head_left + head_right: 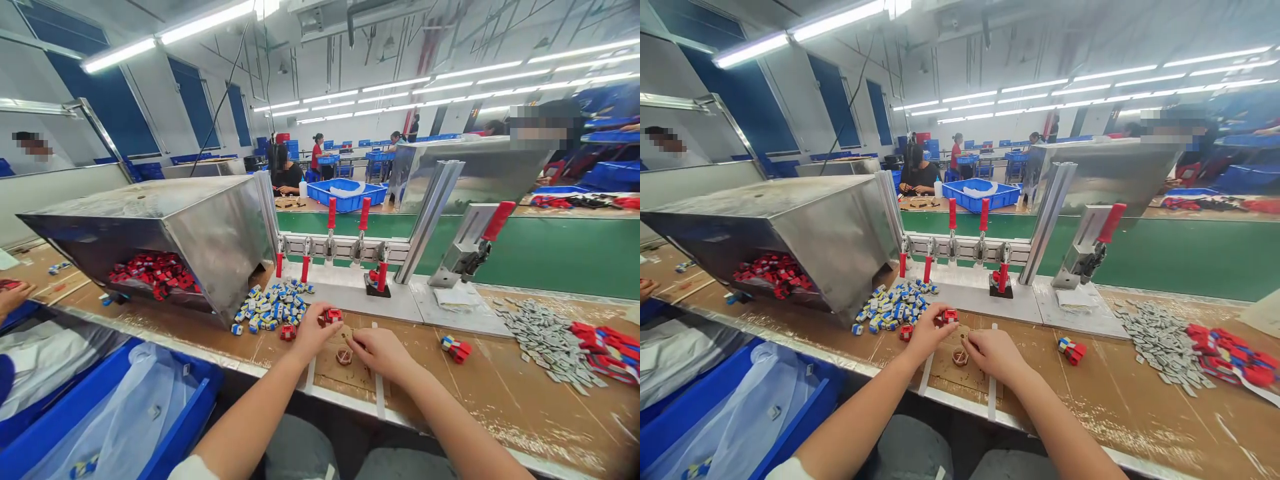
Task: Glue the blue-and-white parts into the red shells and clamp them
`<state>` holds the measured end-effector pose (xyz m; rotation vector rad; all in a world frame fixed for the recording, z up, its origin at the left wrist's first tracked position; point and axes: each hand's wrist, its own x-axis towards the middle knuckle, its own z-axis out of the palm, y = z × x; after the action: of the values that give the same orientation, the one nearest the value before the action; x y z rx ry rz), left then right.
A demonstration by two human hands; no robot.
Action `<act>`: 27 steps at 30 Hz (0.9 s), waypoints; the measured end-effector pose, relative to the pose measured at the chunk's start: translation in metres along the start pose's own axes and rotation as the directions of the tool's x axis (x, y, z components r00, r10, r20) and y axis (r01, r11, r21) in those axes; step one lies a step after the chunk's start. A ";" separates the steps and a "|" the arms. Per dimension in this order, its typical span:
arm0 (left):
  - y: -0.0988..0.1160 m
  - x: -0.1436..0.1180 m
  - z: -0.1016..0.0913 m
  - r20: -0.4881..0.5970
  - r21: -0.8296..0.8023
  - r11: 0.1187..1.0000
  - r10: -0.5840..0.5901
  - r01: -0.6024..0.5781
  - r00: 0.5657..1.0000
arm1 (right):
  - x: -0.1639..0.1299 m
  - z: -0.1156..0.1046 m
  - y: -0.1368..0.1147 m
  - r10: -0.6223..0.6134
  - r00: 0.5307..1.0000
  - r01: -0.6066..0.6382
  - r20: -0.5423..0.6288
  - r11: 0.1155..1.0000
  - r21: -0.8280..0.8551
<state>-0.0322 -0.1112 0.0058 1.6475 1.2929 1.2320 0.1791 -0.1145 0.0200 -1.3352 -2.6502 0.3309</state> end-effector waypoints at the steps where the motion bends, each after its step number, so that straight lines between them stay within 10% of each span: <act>1: -0.005 0.010 0.007 0.013 -0.045 0.999 -0.014 0.014 1.000 | 0.001 0.001 0.001 -0.018 1.000 0.018 -0.002 1.000 -0.011; 8: -0.034 0.033 0.022 0.029 -0.265 0.961 -0.068 0.073 0.997 | 0.007 -0.003 0.003 -0.013 0.999 0.012 0.038 1.000 0.020; 18: -0.048 0.039 0.021 0.162 -0.373 0.920 -0.066 0.123 0.985 | 0.017 -0.007 0.017 -0.362 0.932 0.362 0.014 0.931 -0.044; 27: -0.049 0.034 0.022 0.224 -0.175 0.980 -0.057 0.097 0.973 | 0.017 0.018 0.028 -0.133 0.989 0.146 -0.064 0.822 0.550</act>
<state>-0.0243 -0.0652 -0.0371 1.5364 1.0645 1.0581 0.1867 -0.0872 -0.0037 -0.9383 -2.3341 0.9688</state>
